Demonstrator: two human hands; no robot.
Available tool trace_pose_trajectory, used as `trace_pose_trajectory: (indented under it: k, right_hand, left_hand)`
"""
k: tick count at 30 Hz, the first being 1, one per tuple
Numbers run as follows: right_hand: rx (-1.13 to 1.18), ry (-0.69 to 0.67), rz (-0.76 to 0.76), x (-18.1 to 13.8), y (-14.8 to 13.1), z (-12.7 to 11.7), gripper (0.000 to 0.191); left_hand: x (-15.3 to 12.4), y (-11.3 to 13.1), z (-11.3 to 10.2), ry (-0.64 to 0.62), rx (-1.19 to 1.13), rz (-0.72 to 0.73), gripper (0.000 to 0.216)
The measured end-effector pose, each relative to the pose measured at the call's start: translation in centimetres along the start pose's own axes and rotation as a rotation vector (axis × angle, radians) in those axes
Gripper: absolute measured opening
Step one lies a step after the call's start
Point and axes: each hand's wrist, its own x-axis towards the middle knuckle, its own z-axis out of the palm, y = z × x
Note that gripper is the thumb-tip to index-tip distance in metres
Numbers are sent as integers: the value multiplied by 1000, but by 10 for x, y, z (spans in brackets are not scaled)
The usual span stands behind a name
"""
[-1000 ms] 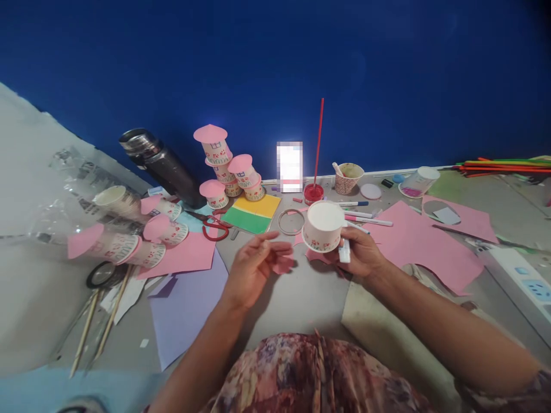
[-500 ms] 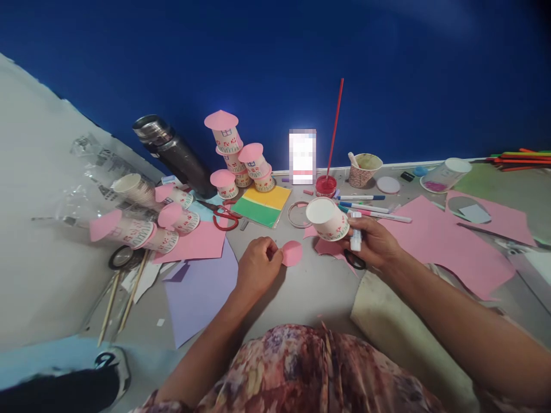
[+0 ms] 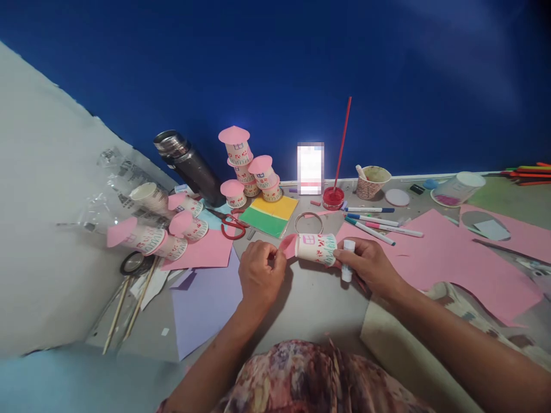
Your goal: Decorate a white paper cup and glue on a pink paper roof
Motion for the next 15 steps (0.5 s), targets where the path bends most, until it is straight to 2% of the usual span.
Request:
trace_pose_trajectory:
  k: [2,7,15]
  right_hand:
    - [-44,20,-43,-2,0,3,29]
    - [-101,56,-87,-5,2,6,26]
    - [-137,79,-119,-7,2,7,27]
  left_hand:
    - [-1,3,2,76,9,89,24]
    - [-1,12,8,189,-45,191,16]
    - [-4,19,12,144,-142,245,18]
